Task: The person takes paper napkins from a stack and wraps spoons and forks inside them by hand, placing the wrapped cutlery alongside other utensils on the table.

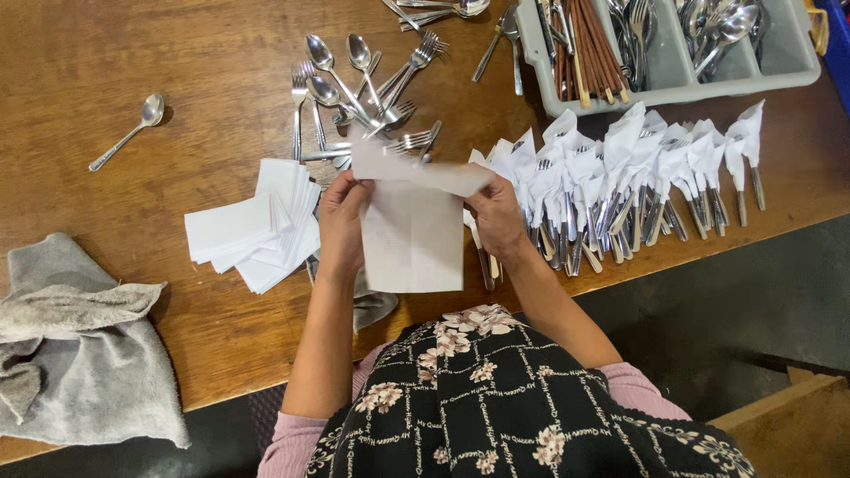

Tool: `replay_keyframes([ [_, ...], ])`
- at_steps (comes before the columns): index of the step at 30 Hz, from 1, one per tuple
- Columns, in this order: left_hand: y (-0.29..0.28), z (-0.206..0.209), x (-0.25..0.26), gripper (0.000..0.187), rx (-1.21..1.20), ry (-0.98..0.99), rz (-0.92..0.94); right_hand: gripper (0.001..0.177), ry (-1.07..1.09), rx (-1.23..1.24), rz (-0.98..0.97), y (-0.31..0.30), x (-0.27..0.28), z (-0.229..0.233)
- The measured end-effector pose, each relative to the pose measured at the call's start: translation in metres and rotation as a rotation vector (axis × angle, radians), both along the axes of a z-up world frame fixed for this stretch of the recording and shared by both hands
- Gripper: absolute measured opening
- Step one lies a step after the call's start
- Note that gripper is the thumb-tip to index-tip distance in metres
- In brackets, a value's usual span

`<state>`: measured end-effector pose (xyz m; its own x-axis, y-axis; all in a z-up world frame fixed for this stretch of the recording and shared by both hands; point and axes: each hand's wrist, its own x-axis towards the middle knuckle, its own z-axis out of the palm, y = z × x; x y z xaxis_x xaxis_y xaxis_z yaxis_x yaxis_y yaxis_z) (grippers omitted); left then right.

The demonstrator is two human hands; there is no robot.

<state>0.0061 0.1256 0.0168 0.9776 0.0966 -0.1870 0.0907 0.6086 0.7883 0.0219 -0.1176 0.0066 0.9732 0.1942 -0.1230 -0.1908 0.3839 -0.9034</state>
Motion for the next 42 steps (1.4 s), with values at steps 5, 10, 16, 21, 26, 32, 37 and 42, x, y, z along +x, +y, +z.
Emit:
replay_keyframes([
  [5, 0.000, 0.017, -0.006, 0.015, 0.001, -0.012, -0.063, 0.013, 0.077, 0.184, -0.012, 0.005, 0.002, 0.010],
  [10, -0.002, 0.020, -0.007, 0.015, 0.131, -0.118, -0.025, 0.043, 0.306, 0.349, -0.002, 0.014, -0.002, 0.060],
  [16, -0.003, 0.020, -0.005, 0.019, 0.198, -0.125, -0.035, 0.038, 0.272, 0.171, 0.074, 0.014, 0.002, 0.016],
  [21, 0.008, 0.020, -0.005, 0.022, 0.191, -0.026, 0.032, 0.024, 0.161, 0.062, -0.050, 0.012, 0.004, 0.003],
  [26, 0.020, 0.005, -0.015, 0.033, 0.291, -0.032, 0.141, 0.013, -0.163, -0.488, -0.248, 0.015, -0.003, 0.038],
  [32, 0.000, 0.035, -0.027, 0.059, 0.154, 0.294, -0.444, 0.009, -1.164, -0.919, -0.128, 0.030, -0.016, 0.055],
  [37, -0.003, 0.023, -0.018, 0.031, -0.075, 0.195, -0.194, 0.020, -1.320, -1.042, -0.024, 0.040, -0.034, 0.049],
  [42, 0.004, 0.002, -0.018, 0.031, -0.122, 0.167, -0.192, 0.030, -1.156, -0.987, -0.066, 0.040, -0.033, 0.055],
])
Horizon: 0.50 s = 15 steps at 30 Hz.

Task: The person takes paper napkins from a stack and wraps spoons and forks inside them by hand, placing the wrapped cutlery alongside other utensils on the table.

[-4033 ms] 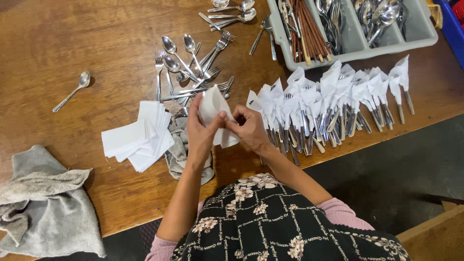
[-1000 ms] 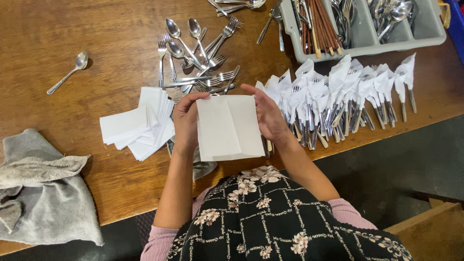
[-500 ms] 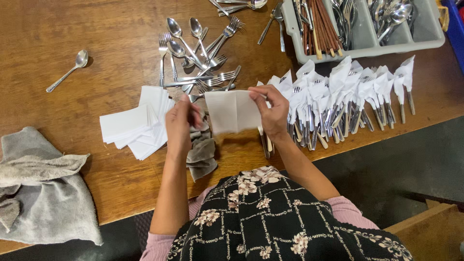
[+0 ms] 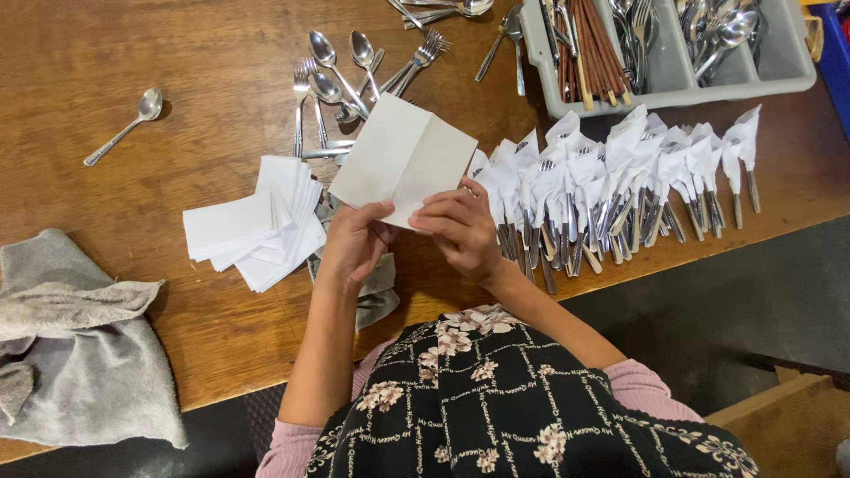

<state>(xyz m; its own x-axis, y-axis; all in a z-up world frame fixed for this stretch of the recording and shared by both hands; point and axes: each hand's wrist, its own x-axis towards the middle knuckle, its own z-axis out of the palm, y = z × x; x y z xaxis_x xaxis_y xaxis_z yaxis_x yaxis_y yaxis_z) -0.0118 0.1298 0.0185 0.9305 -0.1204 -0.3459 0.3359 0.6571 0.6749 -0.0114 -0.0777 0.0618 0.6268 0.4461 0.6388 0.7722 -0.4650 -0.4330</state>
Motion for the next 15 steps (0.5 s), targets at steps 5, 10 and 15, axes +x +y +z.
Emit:
replay_keyframes([
  [5, -0.002, 0.011, -0.003, 0.033, -0.188, 0.030, 0.000, 0.021, 0.249, 0.157, -0.059, 0.006, 0.009, 0.001],
  [10, 0.001, -0.002, -0.010, 0.033, -0.197, 0.051, -0.004, 0.015, 0.367, 0.191, -0.047, 0.013, 0.020, 0.002],
  [15, 0.007, -0.025, -0.020, 0.032, -0.191, 0.079, -0.009, 0.014, 0.427, 0.138, -0.005, 0.019, 0.032, -0.003],
])
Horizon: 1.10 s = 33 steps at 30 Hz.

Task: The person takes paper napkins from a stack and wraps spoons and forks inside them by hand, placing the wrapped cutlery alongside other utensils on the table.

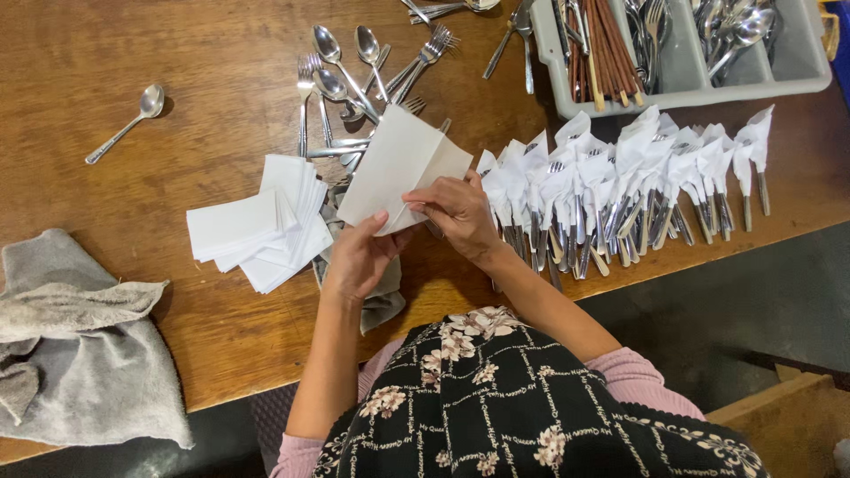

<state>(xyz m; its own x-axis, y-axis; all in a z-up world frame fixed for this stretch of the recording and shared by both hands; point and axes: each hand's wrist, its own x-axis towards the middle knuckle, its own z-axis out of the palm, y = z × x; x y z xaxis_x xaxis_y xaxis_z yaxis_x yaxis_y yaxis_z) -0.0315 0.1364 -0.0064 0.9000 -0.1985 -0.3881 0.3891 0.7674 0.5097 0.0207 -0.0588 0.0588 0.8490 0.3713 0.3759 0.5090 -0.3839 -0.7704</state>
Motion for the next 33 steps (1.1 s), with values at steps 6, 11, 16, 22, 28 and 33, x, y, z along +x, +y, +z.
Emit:
replay_keyframes([
  [6, -0.006, -0.014, 0.000, 0.034, 0.231, -0.118, 0.052, 0.012, 0.053, -0.043, 0.035, 0.010, 0.014, -0.012],
  [11, -0.010, -0.018, 0.012, 0.036, 0.249, -0.087, 0.122, 0.016, 0.184, -0.023, -0.040, 0.020, 0.026, -0.027],
  [16, 0.004, -0.034, 0.021, 0.038, 0.301, 0.039, 0.249, 0.027, 0.208, 0.037, -0.232, 0.013, 0.086, -0.061],
  [22, 0.024, -0.034, 0.031, 0.038, 0.211, 0.041, 0.351, 0.081, 0.630, -0.713, -0.541, -0.039, 0.237, -0.089],
  [28, 0.028, -0.035, 0.038, 0.038, 0.186, 0.117, 0.368, 0.090, 0.779, -0.677, -0.625, -0.082, 0.301, -0.143],
  [33, 0.029, -0.037, 0.043, 0.042, 0.191, 0.135, 0.377, 0.090, 0.649, -0.854, -0.450, -0.070, 0.288, -0.172],
])
